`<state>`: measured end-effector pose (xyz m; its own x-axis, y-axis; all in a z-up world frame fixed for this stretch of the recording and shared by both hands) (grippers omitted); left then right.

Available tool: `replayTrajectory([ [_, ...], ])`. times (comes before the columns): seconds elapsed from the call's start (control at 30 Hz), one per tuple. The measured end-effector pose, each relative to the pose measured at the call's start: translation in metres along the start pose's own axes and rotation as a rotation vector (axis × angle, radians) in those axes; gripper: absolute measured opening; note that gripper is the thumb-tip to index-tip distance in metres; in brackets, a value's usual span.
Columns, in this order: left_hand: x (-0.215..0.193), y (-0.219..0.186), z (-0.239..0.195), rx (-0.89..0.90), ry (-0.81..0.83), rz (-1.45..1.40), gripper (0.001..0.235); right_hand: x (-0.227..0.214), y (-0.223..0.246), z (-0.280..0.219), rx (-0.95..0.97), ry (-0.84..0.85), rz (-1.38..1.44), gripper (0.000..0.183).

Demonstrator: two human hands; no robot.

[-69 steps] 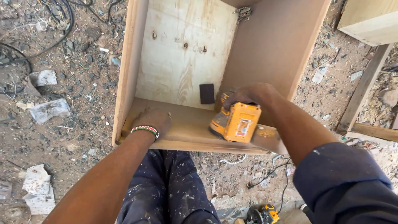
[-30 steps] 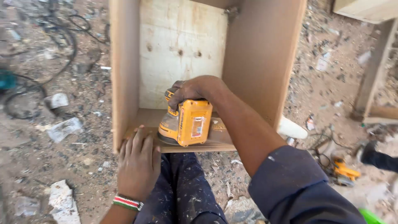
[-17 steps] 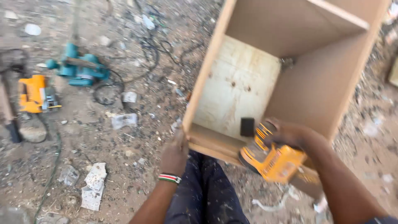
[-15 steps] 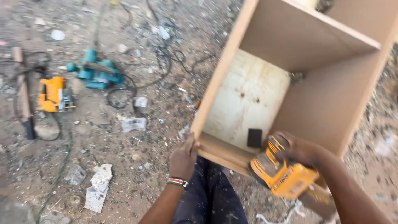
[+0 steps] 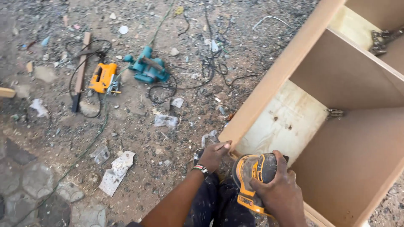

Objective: The person uses a yellow and black orbital sander to smooth the edges and surfaces of a light-colored wooden cabinet. They work on the exterior edges, the top surface, and the interior shelves of the cabinet, which is positioned on a dirt ground.

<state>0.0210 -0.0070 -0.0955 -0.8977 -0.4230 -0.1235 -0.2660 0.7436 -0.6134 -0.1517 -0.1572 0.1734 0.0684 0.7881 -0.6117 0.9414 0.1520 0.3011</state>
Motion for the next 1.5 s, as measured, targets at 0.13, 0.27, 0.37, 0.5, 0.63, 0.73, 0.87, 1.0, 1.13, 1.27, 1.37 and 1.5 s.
replayTrajectory([
  [0.13,0.0,-0.015,-0.028,-0.096,0.017,-0.043,0.062,0.037,0.029,-0.02,-0.028,-0.106,0.021,0.123],
  [0.27,0.007,-0.008,-0.029,0.076,-0.034,0.11,0.065,0.102,-0.01,0.003,-0.102,-0.523,-0.174,0.131],
  [0.37,0.011,-0.024,-0.062,-0.056,-0.094,-0.102,0.065,0.12,-0.026,0.002,-0.153,-0.685,-0.149,0.129],
  [0.5,0.041,-0.083,-0.164,0.395,-0.26,0.073,0.065,0.123,-0.075,-0.015,-0.168,-0.765,-0.296,0.143],
  [0.63,0.14,-0.091,-0.215,0.5,-0.064,0.02,0.074,0.055,-0.072,-0.062,0.036,-0.266,-0.012,0.091],
  [0.73,0.205,-0.076,-0.239,0.461,-0.027,-0.082,0.077,0.043,-0.127,-0.093,-0.026,-0.236,-0.07,0.101],
  [0.87,0.294,-0.077,-0.245,0.291,0.186,-0.008,0.075,0.018,-0.199,-0.102,0.032,-0.289,-0.016,0.084],
  [1.0,0.355,-0.077,-0.245,0.297,0.208,0.024,0.075,-0.004,-0.26,-0.107,-0.008,-0.378,0.06,0.096],
  [1.13,0.337,-0.088,-0.246,0.254,0.174,-0.004,0.076,-0.02,-0.24,-0.101,0.0,-0.298,0.023,0.092],
  [1.27,0.271,-0.098,-0.231,0.249,0.096,-0.053,0.073,-0.024,-0.178,-0.083,-0.028,-0.245,0.186,0.097],
  [1.37,0.205,-0.116,-0.218,0.223,0.068,-0.105,0.073,-0.018,-0.123,-0.063,-0.14,-0.248,0.149,0.097],
  [1.5,0.115,-0.137,-0.203,0.132,-0.042,-0.151,0.064,0.0,-0.057,-0.023,-0.248,-0.181,0.067,0.093],
])
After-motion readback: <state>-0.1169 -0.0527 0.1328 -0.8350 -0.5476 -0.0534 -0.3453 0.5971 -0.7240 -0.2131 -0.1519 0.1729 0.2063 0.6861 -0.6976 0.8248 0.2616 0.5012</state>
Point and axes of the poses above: each hand's wrist, its own z-axis towards the middle knuckle, its own x-axis out of the palm, y = z × x, the point moved 2 cm from there along z, towards the middle knuckle, and after that the axes turned 15 degrees about -x, right-handed, at the moved point
